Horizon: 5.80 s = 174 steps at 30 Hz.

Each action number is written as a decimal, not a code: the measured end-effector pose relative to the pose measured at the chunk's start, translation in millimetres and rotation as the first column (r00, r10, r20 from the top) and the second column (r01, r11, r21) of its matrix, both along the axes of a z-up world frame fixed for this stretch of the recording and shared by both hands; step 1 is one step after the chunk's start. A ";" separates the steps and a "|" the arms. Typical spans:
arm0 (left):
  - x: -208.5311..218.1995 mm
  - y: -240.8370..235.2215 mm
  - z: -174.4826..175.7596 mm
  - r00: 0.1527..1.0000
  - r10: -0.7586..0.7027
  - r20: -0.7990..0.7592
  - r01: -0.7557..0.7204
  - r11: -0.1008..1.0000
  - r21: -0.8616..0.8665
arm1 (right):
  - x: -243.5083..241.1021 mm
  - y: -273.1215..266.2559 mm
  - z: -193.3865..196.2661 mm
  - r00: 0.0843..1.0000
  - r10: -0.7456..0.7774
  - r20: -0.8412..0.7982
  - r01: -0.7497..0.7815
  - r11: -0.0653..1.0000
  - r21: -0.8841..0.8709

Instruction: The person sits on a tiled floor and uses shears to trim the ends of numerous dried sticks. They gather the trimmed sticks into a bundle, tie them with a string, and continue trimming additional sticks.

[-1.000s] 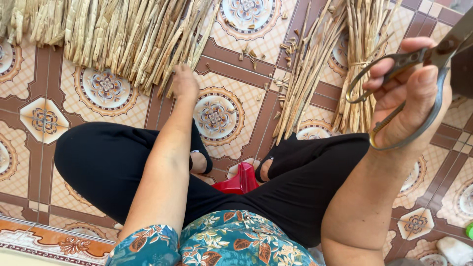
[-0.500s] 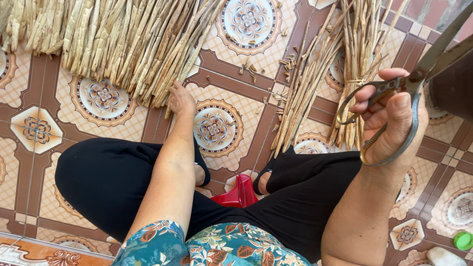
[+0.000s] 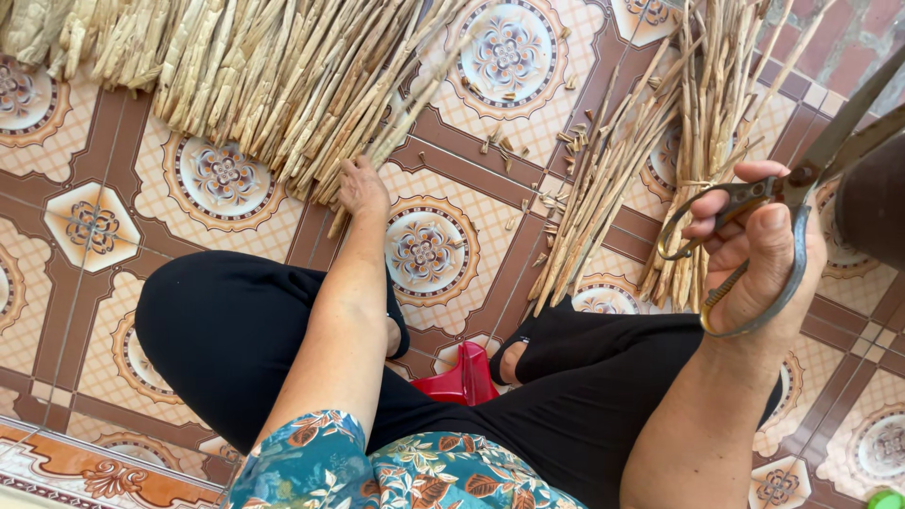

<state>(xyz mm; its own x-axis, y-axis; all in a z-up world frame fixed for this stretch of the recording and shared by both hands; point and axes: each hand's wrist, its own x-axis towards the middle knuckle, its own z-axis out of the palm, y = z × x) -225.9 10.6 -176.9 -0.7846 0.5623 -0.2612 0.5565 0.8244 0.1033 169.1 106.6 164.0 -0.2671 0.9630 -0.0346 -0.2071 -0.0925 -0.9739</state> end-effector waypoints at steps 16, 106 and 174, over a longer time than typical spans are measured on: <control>-15.7 2.5 -15.0 0.985 -0.155 0.071 0.144 0.979 0.141 | -13.2 0.4 5.5 0.993 -0.042 0.113 0.042 0.999 0.001; 93.6 -33.8 394.0 0.522 -0.840 -0.147 0.248 -0.015 0.969 | -100.8 -81.1 20.0 0.898 -0.005 0.441 -0.278 0.768 0.577; 77.9 -5.9 417.4 0.627 -0.698 -0.345 0.311 -0.182 0.933 | -21.8 -8.1 10.5 0.998 -0.053 0.038 0.042 0.967 0.252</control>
<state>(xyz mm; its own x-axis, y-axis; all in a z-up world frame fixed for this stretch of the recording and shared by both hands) -148.0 4.7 240.5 -0.1309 0.6265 0.7684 0.5319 -0.6097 0.5877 147.3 98.5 174.4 -0.2247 0.9539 0.1992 -0.1613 0.1652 -0.9730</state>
